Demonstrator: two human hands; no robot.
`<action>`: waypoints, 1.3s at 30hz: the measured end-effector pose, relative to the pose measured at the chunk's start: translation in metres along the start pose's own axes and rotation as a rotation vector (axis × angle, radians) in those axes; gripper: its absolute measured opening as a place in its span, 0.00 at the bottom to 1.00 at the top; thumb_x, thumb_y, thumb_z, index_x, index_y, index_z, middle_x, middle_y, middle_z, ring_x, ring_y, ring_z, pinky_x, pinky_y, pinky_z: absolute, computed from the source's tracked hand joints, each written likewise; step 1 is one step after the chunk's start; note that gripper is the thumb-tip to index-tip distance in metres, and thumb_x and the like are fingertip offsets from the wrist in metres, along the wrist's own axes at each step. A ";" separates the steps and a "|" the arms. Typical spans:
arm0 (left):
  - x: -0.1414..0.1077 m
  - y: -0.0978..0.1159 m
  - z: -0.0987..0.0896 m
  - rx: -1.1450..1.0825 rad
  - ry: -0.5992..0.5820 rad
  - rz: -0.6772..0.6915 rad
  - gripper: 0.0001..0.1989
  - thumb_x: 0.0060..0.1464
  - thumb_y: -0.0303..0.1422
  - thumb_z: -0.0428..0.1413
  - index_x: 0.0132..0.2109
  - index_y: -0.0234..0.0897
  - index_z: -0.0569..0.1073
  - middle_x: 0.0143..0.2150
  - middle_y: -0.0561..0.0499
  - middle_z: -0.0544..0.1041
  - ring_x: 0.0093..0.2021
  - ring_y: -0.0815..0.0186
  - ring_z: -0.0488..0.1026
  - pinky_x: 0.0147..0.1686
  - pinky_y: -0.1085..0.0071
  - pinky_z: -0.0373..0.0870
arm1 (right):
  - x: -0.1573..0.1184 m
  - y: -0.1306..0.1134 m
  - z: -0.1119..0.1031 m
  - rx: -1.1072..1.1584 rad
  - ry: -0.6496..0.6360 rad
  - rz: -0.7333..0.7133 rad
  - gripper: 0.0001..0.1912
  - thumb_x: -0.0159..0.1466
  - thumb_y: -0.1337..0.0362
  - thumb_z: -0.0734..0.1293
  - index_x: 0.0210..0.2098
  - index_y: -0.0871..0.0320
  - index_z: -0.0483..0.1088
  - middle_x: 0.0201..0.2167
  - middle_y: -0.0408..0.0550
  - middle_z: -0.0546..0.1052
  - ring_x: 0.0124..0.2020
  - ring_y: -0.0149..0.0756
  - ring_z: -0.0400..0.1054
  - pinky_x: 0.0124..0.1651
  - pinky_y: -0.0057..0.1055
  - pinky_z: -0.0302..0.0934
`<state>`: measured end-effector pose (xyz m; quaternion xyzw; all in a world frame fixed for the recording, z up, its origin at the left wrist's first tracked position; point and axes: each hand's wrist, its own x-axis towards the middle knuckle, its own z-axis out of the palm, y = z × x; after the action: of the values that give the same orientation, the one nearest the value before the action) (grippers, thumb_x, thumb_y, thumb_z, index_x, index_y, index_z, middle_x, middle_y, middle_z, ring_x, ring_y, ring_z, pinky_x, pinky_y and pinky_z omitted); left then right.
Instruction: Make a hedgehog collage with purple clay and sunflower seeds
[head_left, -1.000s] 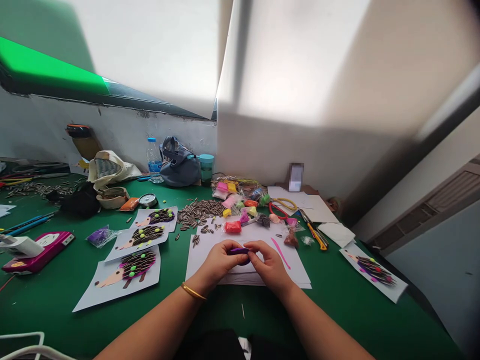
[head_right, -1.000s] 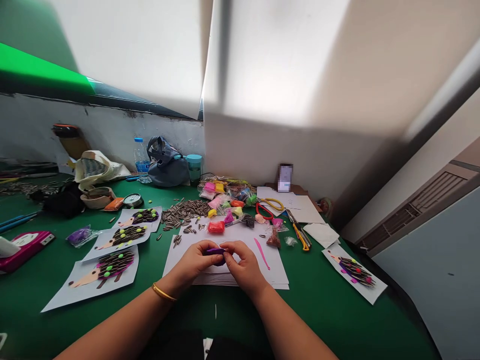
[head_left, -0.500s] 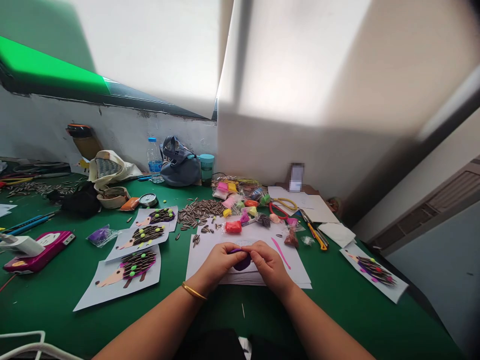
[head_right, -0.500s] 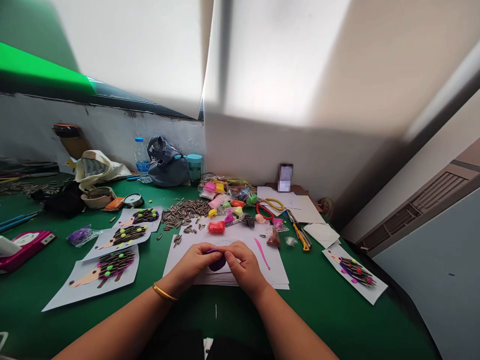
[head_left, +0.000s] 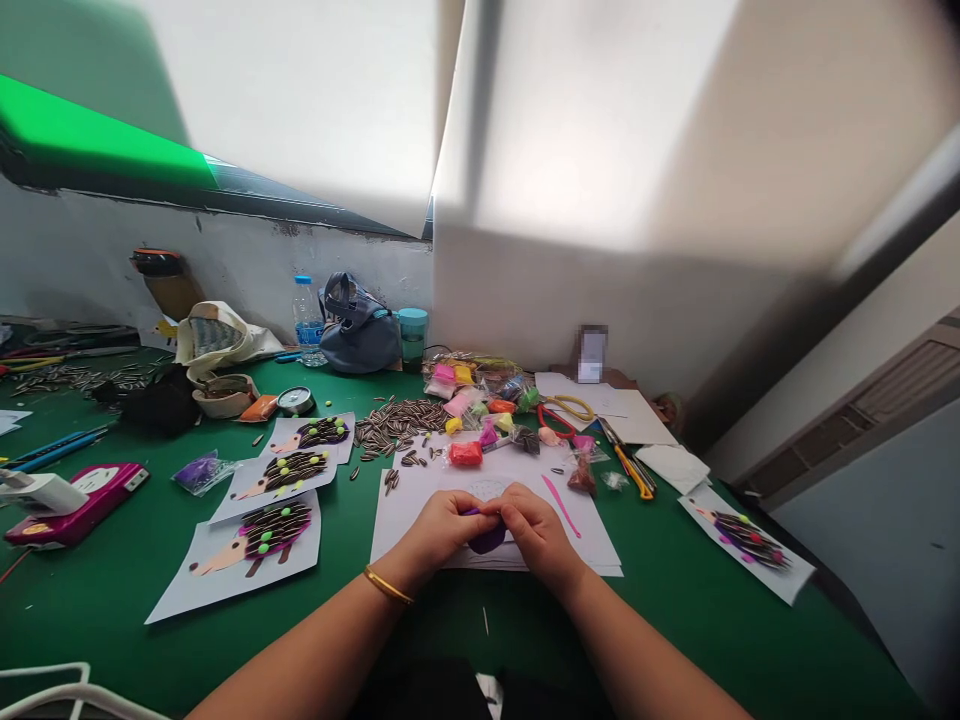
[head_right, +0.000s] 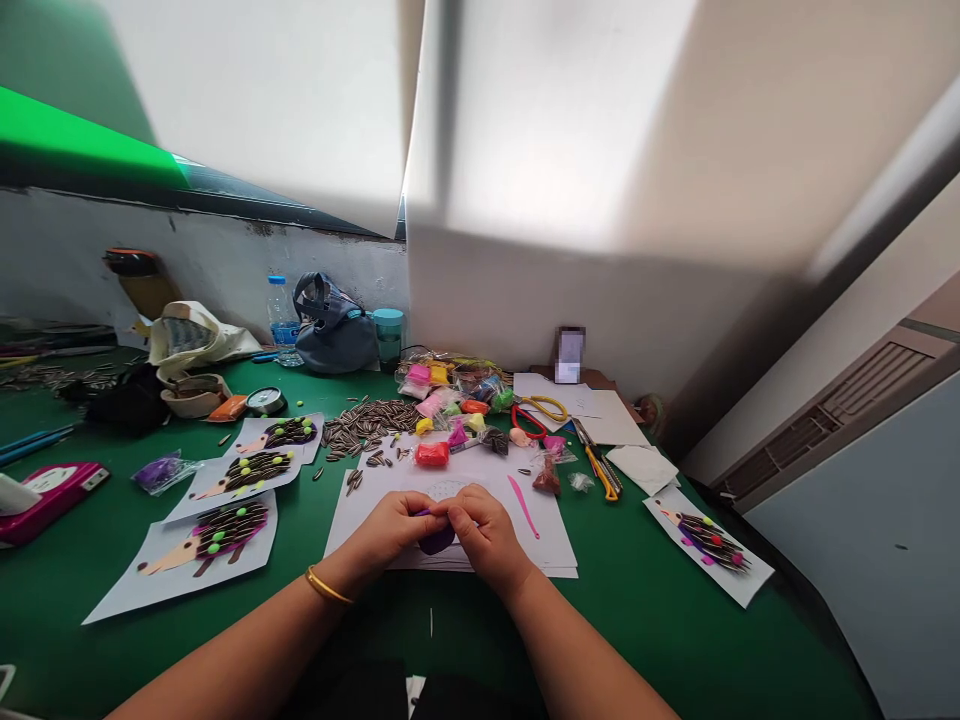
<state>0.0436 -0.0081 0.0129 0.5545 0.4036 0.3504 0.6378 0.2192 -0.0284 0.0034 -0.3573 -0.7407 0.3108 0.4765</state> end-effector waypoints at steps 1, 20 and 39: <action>0.000 0.002 0.000 0.004 -0.016 0.012 0.21 0.40 0.47 0.67 0.29 0.30 0.79 0.23 0.52 0.74 0.25 0.69 0.67 0.27 0.73 0.63 | 0.000 0.001 0.000 0.000 0.004 0.006 0.16 0.69 0.55 0.60 0.45 0.51 0.77 0.32 0.47 0.75 0.37 0.37 0.68 0.42 0.35 0.63; 0.003 0.002 -0.001 0.016 0.144 0.103 0.19 0.40 0.45 0.67 0.34 0.32 0.81 0.30 0.46 0.80 0.32 0.61 0.75 0.35 0.67 0.71 | 0.002 0.010 0.001 0.037 0.120 0.180 0.09 0.64 0.58 0.67 0.40 0.54 0.76 0.38 0.48 0.78 0.42 0.39 0.71 0.48 0.37 0.65; 0.003 0.000 -0.001 -0.012 0.131 0.149 0.15 0.42 0.41 0.66 0.32 0.34 0.76 0.30 0.50 0.79 0.32 0.63 0.75 0.35 0.68 0.72 | 0.003 0.012 0.001 0.094 0.152 0.218 0.13 0.63 0.53 0.67 0.35 0.57 0.74 0.34 0.48 0.75 0.37 0.38 0.69 0.42 0.35 0.66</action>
<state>0.0436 -0.0052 0.0122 0.5548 0.4002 0.4348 0.5856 0.2198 -0.0197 -0.0049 -0.4354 -0.6439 0.3670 0.5110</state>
